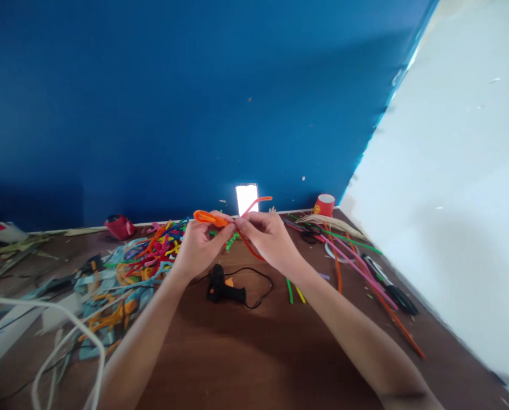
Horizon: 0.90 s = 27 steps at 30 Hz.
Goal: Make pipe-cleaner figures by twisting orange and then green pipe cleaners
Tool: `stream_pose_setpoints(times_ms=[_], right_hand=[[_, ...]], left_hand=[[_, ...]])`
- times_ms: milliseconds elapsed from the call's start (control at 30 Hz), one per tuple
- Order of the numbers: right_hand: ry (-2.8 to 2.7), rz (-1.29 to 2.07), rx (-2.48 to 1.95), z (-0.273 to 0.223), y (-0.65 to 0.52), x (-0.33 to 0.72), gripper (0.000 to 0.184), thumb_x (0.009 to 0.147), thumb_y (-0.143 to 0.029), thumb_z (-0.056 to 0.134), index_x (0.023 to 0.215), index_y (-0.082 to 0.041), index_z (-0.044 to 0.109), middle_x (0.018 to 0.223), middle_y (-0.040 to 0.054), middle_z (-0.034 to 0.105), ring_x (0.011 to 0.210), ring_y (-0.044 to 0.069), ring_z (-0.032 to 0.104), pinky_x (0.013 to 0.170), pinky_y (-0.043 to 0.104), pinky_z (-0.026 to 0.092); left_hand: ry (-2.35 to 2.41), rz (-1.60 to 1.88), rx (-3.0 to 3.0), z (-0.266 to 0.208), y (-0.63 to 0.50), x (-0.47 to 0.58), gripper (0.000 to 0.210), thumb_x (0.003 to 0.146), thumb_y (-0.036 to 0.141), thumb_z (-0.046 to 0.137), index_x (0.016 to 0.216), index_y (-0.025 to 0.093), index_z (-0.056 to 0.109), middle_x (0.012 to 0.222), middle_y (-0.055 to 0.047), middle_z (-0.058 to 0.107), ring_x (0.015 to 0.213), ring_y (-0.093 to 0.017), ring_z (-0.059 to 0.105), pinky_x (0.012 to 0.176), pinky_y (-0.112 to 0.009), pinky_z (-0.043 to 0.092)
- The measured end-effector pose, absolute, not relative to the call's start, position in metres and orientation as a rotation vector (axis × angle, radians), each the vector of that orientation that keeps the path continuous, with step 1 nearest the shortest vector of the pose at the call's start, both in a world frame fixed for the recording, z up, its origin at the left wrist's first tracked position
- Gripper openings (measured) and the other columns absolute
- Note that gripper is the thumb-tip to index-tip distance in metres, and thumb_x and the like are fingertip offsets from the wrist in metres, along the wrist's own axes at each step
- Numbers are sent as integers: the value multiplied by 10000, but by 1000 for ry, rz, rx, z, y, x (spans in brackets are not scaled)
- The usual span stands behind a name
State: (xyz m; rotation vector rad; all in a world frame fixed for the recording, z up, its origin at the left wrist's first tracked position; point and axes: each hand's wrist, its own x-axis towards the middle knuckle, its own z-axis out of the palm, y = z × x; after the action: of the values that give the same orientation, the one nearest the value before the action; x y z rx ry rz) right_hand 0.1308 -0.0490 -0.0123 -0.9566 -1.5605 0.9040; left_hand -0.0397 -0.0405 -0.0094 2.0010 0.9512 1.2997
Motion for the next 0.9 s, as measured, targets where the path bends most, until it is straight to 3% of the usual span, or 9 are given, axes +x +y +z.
stream_pose_setpoints(times_ms=[167, 300, 400, 500, 700, 900], right_hand=[[-1750, 428, -943, -10, -44, 150, 189, 922, -366, 631, 1007, -208, 690, 735, -9, 617, 617, 115, 524, 571, 262, 407], [-2076, -95, -793, -15, -39, 162, 304, 970, -265, 573, 1269, -236, 617, 1013, 65, 686, 835, 158, 629, 713, 288, 489], [-2219, -362, -730, -18, -38, 163, 321, 996, -169, 494, 1300, -214, 589, 1076, 89, 688, 934, 178, 646, 736, 294, 488], [-2235, -504, -743, -18, -40, 160, 247, 1005, -154, 464, 1185, -184, 630, 993, 76, 690, 862, 172, 633, 712, 292, 468], [-2123, -346, -858, -19, -45, 146, 247, 1018, -249, 446, 901, -167, 647, 828, 59, 637, 720, 156, 560, 615, 288, 383], [-1751, 513, -962, -24, -46, 127, 303, 963, -333, 534, 710, -173, 582, 619, -26, 484, 581, 105, 418, 555, 262, 312]], left_hand=[[860, 1227, 1539, -9, -39, -41, 218, 859, 364, 691, 814, 151, 673, 705, -25, 657, 647, -123, 603, 590, -234, 464], [826, 1168, 1358, -8, -37, -42, 225, 813, 348, 731, 761, 135, 679, 660, -19, 627, 626, -104, 561, 566, -217, 426], [811, 1137, 1329, -7, -38, -42, 245, 794, 361, 748, 767, 125, 685, 677, -21, 634, 639, -103, 563, 586, -217, 434], [803, 1118, 1365, -7, -39, -42, 263, 786, 377, 757, 750, 130, 675, 654, -12, 628, 613, -105, 563, 588, -228, 442], [821, 1170, 1640, -9, -38, -41, 215, 840, 343, 707, 766, 145, 666, 729, -35, 659, 686, -138, 613, 647, -258, 488], [996, 1436, 2334, -11, -42, -43, 144, 910, 146, 568, 796, 168, 652, 765, -24, 672, 691, -128, 577, 665, -265, 433]])
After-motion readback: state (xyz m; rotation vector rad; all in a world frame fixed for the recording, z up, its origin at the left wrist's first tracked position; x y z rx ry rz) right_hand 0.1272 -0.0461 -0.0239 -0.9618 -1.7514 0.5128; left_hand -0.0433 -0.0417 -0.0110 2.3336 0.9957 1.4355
